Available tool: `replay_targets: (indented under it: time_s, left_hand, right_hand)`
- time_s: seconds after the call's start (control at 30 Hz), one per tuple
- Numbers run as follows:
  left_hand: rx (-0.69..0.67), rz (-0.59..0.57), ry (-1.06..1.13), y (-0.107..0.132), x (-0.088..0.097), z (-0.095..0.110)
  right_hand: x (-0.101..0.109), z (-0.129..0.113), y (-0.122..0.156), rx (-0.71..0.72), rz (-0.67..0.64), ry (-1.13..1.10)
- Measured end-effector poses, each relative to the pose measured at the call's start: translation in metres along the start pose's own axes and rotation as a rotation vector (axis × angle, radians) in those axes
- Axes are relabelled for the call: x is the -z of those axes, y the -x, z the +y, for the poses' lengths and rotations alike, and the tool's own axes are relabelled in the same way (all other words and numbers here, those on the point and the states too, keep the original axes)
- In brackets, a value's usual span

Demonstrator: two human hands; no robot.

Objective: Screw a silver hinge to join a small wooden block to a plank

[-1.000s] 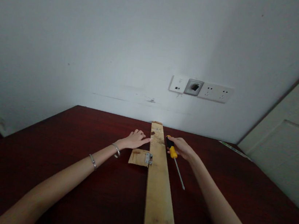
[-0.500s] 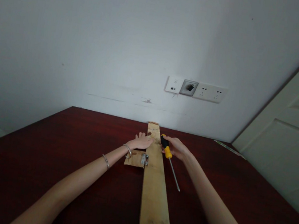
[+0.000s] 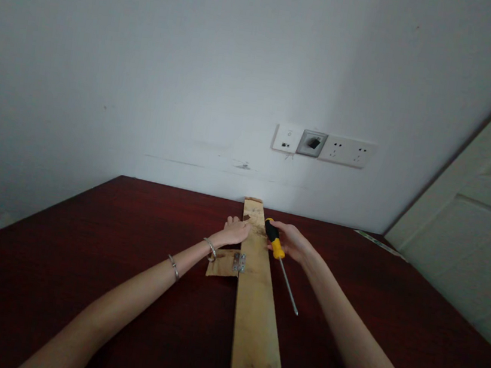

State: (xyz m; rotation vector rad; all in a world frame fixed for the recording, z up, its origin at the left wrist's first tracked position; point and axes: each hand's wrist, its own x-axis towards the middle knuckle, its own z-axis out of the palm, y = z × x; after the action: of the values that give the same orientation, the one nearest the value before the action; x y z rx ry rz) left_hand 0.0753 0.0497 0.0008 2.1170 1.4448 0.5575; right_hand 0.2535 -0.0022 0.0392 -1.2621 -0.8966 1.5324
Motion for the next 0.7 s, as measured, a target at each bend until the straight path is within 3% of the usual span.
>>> replay_targets:
  time_s: [0.27,0.47,0.7]
  left_hand:
    - [0.004,-0.002,0.130,0.003,0.010,0.007]
    - [0.021,0.020,0.729,0.010,0.008,0.012]
    - [0.059,0.095,0.856,0.008,0.009,0.006]
  right_hand:
    - [-0.004,-0.010,0.008,0.003,-0.001,0.018]
    - [-0.002,-0.015,0.012,0.013,-0.015,0.019]
    - [0.002,-0.018,0.012,0.018,-0.042,0.023]
